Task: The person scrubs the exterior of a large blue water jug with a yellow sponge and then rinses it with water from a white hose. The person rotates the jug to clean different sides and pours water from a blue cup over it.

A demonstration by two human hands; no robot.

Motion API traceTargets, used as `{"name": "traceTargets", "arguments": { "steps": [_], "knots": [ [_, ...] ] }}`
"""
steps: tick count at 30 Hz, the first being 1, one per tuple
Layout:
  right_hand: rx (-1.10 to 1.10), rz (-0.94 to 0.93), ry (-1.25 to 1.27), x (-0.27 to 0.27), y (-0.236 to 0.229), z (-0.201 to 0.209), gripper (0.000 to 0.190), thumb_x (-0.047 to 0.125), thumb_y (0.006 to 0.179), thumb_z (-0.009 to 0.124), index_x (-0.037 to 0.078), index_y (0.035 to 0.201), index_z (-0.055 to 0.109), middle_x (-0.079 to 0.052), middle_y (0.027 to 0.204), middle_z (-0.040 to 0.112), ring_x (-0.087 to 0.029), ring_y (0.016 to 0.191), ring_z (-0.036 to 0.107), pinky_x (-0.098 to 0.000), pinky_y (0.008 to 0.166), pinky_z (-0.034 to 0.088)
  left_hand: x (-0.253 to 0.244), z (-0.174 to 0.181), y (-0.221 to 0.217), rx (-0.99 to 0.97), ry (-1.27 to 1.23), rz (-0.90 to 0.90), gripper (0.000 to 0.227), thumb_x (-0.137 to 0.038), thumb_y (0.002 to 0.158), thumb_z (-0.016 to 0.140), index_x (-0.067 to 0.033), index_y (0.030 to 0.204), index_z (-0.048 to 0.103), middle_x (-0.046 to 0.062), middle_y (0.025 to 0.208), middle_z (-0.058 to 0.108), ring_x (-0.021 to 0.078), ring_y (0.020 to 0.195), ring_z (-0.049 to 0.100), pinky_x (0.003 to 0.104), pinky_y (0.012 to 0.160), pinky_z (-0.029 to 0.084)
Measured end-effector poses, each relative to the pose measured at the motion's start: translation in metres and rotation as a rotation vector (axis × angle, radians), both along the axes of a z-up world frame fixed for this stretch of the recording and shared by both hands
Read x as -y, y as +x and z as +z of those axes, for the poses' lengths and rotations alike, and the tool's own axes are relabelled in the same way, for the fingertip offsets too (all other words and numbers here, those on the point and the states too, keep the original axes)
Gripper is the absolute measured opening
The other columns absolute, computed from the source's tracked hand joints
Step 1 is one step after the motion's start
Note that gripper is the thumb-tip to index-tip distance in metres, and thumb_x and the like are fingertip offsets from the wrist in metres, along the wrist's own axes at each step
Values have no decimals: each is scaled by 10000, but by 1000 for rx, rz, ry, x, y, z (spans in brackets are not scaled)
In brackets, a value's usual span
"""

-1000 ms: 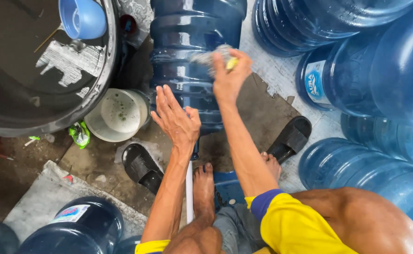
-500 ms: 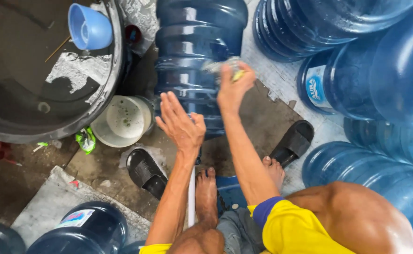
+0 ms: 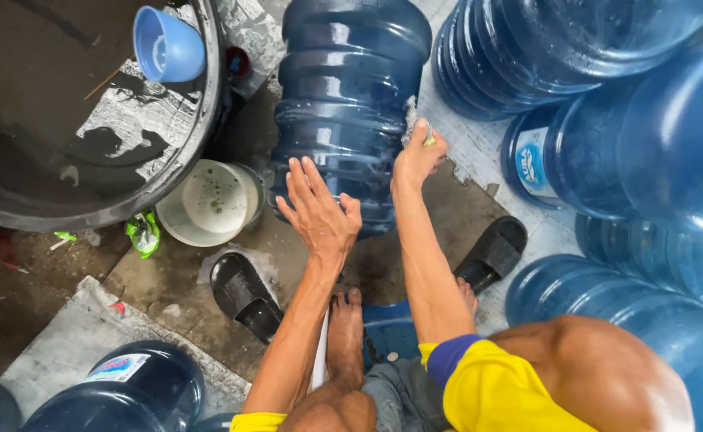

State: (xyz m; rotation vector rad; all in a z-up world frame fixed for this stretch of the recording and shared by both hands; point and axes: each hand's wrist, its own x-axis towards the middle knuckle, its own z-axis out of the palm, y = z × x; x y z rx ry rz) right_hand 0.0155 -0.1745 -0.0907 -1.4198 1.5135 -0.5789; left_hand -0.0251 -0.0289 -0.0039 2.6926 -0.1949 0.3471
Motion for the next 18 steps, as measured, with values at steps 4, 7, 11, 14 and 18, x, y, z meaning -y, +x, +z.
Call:
{"name": "traceTargets", "arguments": {
  "steps": [4,7,11,14,18],
  "knots": [
    [185,332,-488,-24,-1,19,440,314,810,745,77,1109,525,-188,1064,491,-385,1043,473,-422,992,320,-8,0,4,-18,22,22,874,-227,622,593,28,1420,344,237,1421,363,433,1220,461,657,939,357],
    [223,331,-543,-12,9,9,438,368,830,722,74,1105,549,-159,1056,513,-343,1036,507,-385,988,348,-8,0,10,16,8,8,865,-245,635,594,15,1423,349,229,1422,369,421,1223,467,653,931,369],
    [87,20,-124,-9,7,5,476,416,832,668,86,1136,509,-205,1108,471,-390,1048,492,-448,956,400,-3,0,2,-7,-6,-5,878,-236,624,597,27,1422,341,249,1420,363,440,1219,461,667,936,347],
    [134,230,-327,-23,7,24,459,349,813,712,64,1107,505,-203,1101,469,-403,1076,474,-454,997,341,-9,-3,7,-2,18,-3,881,-252,626,593,29,1421,335,248,1417,360,435,1218,462,661,927,361],
    [-67,26,-111,2,-3,-13,468,512,822,653,176,1120,524,-142,1177,448,-383,1095,483,-453,1016,356,-1,2,-4,-10,14,-11,867,-241,628,596,36,1412,352,254,1420,363,430,1226,459,658,941,342]
  ]
}}
